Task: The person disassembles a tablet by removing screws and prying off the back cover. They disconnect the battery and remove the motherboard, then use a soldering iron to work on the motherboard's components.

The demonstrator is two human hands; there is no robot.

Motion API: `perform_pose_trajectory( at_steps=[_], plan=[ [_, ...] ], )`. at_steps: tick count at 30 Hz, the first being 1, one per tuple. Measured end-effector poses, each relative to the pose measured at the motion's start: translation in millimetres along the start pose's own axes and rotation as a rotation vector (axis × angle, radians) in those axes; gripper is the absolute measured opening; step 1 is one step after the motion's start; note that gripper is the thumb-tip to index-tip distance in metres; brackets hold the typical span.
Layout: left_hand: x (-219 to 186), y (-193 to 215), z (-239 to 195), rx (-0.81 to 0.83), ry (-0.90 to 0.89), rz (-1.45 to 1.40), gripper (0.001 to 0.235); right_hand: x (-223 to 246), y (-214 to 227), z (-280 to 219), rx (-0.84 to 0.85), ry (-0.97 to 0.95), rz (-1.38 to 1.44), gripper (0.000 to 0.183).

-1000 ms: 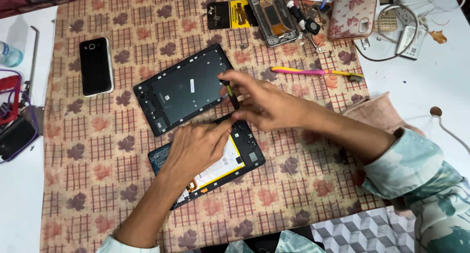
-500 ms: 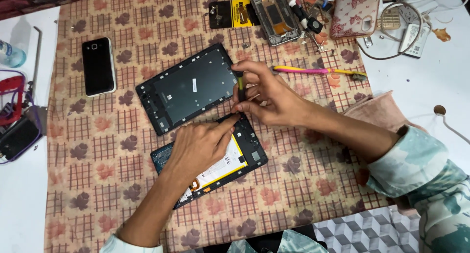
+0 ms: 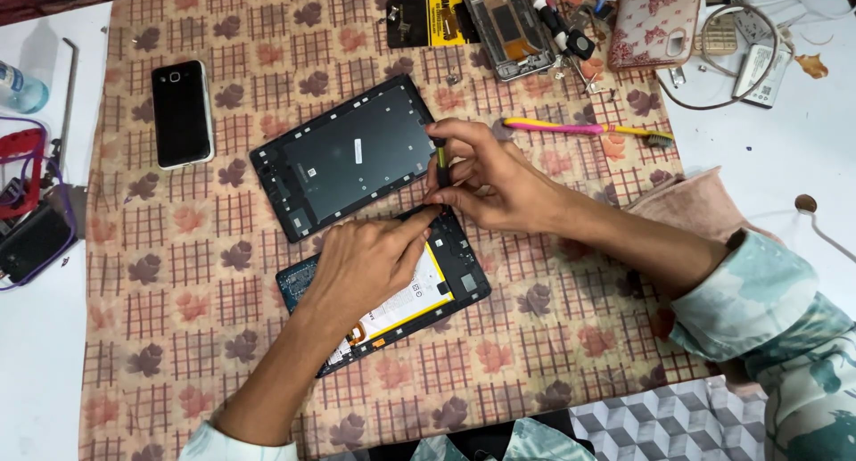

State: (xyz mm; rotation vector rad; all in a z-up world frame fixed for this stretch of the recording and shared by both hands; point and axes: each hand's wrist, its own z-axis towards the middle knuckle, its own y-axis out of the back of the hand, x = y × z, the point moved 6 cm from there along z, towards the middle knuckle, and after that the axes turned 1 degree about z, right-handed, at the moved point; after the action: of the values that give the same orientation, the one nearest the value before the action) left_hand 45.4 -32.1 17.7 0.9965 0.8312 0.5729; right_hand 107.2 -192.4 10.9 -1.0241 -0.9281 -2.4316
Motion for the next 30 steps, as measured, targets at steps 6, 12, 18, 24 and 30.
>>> perform_pose_trajectory(
  at_steps=[6,12,18,24,30],
  plan=[
    [2,-3,0,-0.003,-0.012,0.017,0.025,5,0,1,-0.018,0.14,-0.313,0.077],
    [1,-3,0,0.017,0.012,0.007,0.029,1,1,2,0.089,-0.024,0.025,0.064],
    [-1,0,1,0.001,-0.001,0.021,0.024,-27,1,-2,0.137,-0.473,-0.242,0.073],
    [-4,-5,6,0.008,0.068,0.0,0.022,-2,-4,2,0.064,0.011,0.112,0.079],
    [4,-9,24,0.16,0.192,-0.048,0.045,3,0,-1,0.025,-0.033,0.273,0.081]
  ],
)
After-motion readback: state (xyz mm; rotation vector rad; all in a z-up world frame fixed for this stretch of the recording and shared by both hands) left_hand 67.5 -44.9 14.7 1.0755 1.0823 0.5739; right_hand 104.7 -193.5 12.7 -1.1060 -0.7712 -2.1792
